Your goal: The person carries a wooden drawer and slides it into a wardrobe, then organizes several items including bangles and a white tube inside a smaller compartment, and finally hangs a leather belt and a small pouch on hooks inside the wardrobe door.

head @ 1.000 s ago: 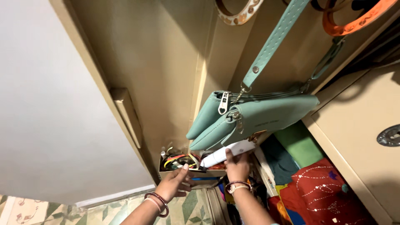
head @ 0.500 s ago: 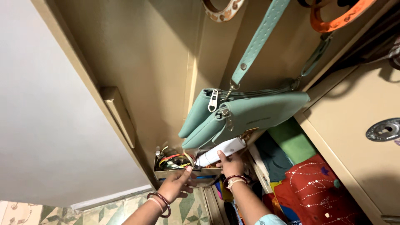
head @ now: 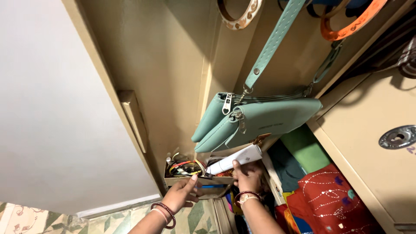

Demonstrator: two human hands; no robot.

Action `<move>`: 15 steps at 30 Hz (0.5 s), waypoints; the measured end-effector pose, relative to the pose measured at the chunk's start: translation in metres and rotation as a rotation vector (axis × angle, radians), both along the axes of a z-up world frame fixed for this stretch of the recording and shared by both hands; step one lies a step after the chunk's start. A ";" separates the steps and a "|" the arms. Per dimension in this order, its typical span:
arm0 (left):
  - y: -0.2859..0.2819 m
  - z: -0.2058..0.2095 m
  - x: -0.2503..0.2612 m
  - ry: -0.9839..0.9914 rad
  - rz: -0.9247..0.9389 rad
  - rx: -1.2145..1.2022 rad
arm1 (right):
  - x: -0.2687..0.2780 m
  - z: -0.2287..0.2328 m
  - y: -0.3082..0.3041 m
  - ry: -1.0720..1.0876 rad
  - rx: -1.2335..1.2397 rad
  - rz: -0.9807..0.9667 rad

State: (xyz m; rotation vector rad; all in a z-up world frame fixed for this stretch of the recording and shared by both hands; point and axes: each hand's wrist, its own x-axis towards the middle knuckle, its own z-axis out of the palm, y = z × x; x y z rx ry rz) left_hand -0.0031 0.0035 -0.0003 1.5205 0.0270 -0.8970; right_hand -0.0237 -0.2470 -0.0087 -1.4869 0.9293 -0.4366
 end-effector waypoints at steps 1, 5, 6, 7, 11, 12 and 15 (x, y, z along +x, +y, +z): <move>-0.001 0.001 -0.001 -0.002 0.002 -0.005 | -0.002 0.004 0.004 0.027 0.015 -0.010; -0.004 0.013 -0.006 -0.128 0.057 -0.048 | -0.017 0.018 0.023 0.128 0.055 0.046; -0.004 0.018 -0.006 -0.195 0.069 -0.054 | -0.016 0.019 0.027 0.018 0.068 0.075; -0.006 0.022 -0.007 -0.262 0.080 -0.061 | -0.018 0.019 0.033 -0.092 0.080 0.104; -0.011 0.041 -0.006 -0.320 0.162 -0.180 | -0.021 0.033 0.041 -0.348 0.025 0.243; -0.010 0.044 -0.006 -0.381 0.176 -0.181 | -0.020 0.039 0.041 -0.384 -0.023 0.268; -0.009 0.046 0.000 -0.501 0.191 -0.172 | -0.020 0.054 0.039 -0.428 -0.156 0.327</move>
